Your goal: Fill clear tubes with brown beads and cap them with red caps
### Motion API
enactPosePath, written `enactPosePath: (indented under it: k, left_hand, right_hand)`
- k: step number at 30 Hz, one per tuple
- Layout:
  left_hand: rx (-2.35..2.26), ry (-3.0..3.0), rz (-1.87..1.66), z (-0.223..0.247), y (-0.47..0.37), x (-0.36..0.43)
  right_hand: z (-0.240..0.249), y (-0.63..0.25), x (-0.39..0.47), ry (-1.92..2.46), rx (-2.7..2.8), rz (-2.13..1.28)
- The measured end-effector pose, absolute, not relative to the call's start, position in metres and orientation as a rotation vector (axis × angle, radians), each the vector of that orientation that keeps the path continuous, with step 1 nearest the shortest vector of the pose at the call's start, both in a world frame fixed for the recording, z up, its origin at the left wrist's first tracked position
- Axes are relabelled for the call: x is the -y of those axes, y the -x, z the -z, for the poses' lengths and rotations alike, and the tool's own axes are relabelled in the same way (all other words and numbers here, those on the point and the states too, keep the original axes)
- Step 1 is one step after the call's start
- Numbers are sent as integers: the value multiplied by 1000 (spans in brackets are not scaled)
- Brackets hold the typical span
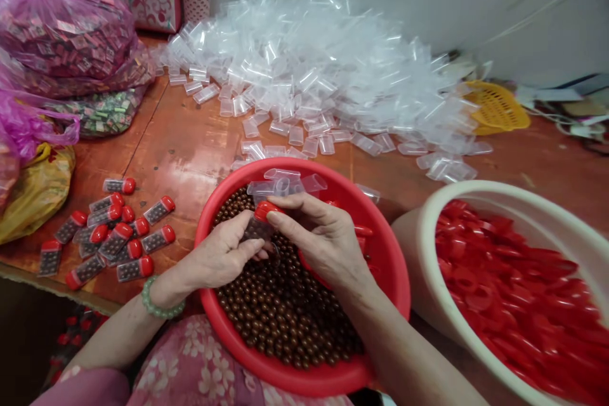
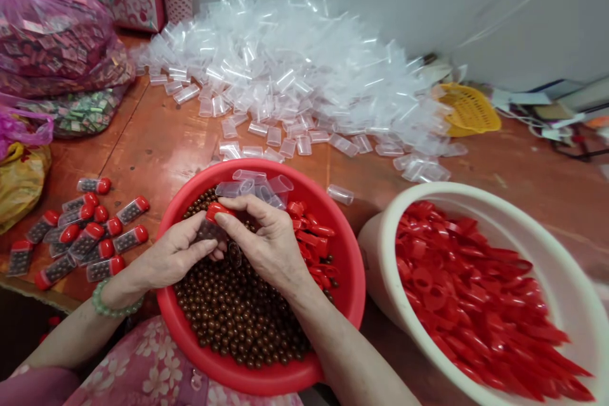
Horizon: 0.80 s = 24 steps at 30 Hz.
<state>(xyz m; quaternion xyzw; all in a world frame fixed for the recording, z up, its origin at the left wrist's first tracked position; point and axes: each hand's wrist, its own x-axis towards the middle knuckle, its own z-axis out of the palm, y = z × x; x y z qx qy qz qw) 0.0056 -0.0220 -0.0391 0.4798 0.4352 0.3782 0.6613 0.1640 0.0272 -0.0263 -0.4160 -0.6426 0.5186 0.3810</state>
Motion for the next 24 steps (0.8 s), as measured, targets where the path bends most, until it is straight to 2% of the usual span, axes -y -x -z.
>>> enactPosePath:
  k: [7, 13, 19, 24]
  left_hand:
    - [-1062, -1250, -829, 41, -4, 26]
    - [-912, -1138, -789, 38, -2, 25]
    - [-1033, -1210, -793, 40, -3, 25]
    - [-939, -1108, -809, 38, -2, 23]
  right_hand:
    - [31, -165, -25, 1007, 1702, -1189]
    - [27, -166, -23, 925, 1812, -1056]
    - [26, -156, -19, 1004, 1565, -1277]
    - [28, -150, -10, 1064, 1452, -1210]
